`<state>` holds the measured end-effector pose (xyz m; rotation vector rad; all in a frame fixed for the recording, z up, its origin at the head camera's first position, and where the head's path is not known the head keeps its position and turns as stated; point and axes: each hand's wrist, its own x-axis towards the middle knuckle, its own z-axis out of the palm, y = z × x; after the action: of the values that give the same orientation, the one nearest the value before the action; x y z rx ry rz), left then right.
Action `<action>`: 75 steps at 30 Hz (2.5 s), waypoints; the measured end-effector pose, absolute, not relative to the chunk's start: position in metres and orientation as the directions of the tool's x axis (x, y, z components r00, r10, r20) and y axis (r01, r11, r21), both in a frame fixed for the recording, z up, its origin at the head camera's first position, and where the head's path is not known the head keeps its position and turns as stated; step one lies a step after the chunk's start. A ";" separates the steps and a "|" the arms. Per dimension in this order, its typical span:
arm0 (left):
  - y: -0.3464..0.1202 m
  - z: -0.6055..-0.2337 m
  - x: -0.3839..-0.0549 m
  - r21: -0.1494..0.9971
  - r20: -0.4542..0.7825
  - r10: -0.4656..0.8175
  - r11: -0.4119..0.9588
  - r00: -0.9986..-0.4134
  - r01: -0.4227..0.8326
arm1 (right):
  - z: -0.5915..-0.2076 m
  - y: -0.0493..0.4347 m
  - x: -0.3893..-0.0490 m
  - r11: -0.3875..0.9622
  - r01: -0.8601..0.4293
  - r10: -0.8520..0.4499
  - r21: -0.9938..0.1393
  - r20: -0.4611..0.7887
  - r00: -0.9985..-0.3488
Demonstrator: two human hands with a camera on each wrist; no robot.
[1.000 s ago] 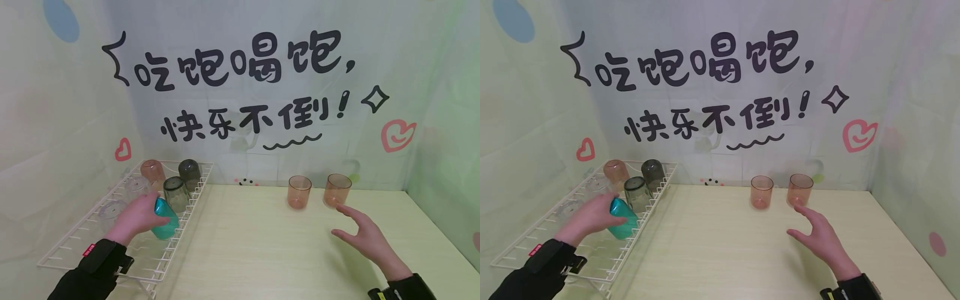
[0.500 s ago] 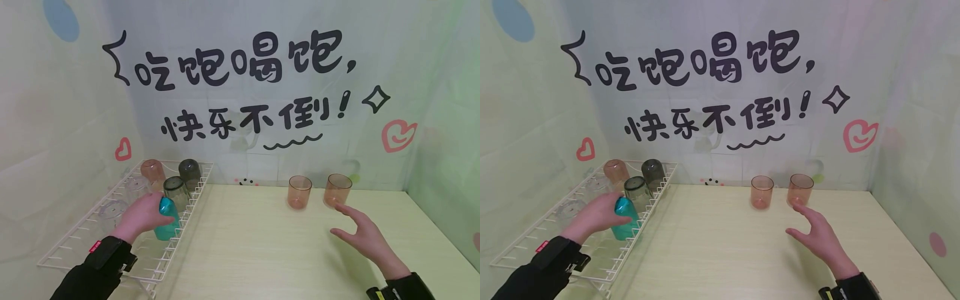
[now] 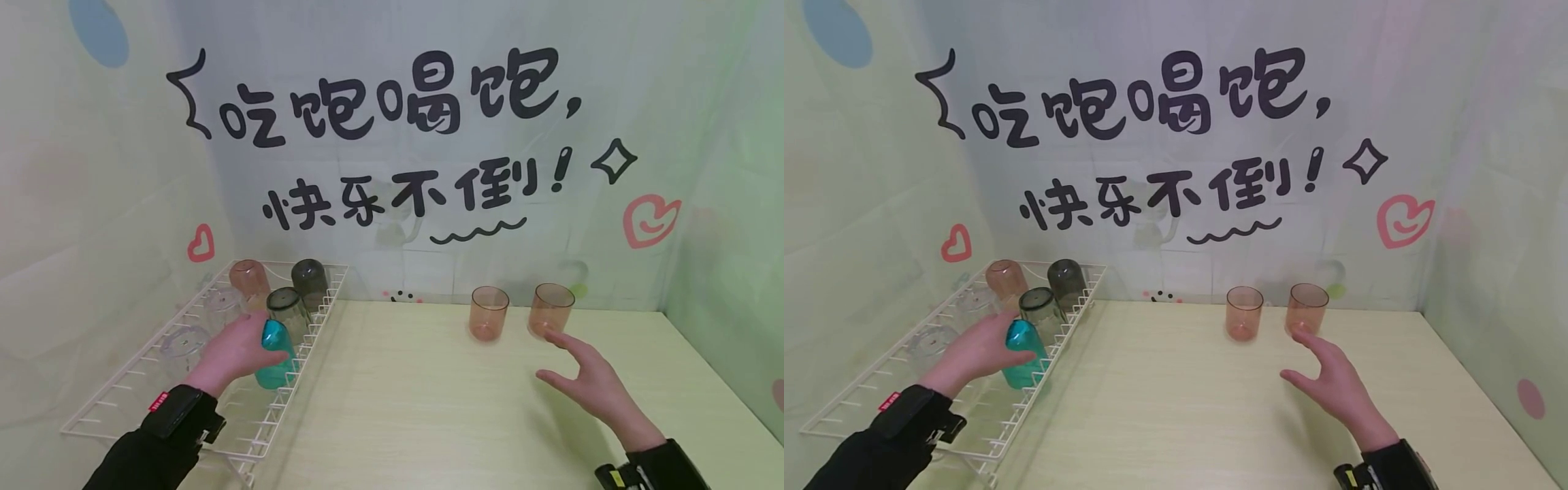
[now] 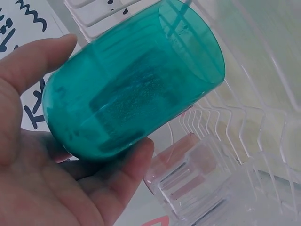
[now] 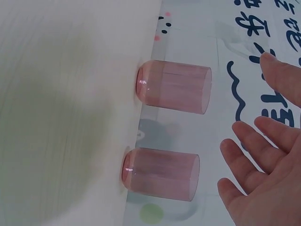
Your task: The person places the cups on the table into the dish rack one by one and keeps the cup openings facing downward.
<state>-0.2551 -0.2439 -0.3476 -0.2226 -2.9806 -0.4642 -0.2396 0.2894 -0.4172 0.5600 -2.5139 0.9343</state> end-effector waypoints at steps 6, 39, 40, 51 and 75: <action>-0.244 -0.345 -0.254 0.310 0.134 0.115 0.938 -0.984 0.152 | -0.415 0.289 -0.245 0.700 -0.502 -0.235 -0.507 0.500 -0.833; -0.241 -0.318 -0.229 0.251 0.218 0.112 0.954 -0.969 0.167 | -0.413 0.305 -0.284 0.785 -0.442 -0.205 -0.433 0.493 -0.846; -0.240 -0.317 -0.228 0.249 0.223 0.118 0.953 -0.968 0.174 | -0.412 0.306 -0.284 0.788 -0.438 -0.203 -0.432 0.491 -0.847; -0.228 -0.309 -0.218 0.241 0.261 0.153 0.946 -0.953 0.218 | -0.410 0.307 -0.296 0.807 -0.438 -0.199 -0.397 0.515 -0.834; -0.189 -0.312 -0.194 0.237 0.347 0.264 0.904 -0.900 0.356 | -0.418 0.311 -0.317 0.878 -0.398 -0.199 -0.266 0.554 -0.808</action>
<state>-0.1939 -0.1889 -0.3120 -0.4605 -2.7597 -0.4266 -0.3172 0.3110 -0.4185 0.4325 -2.5182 0.5083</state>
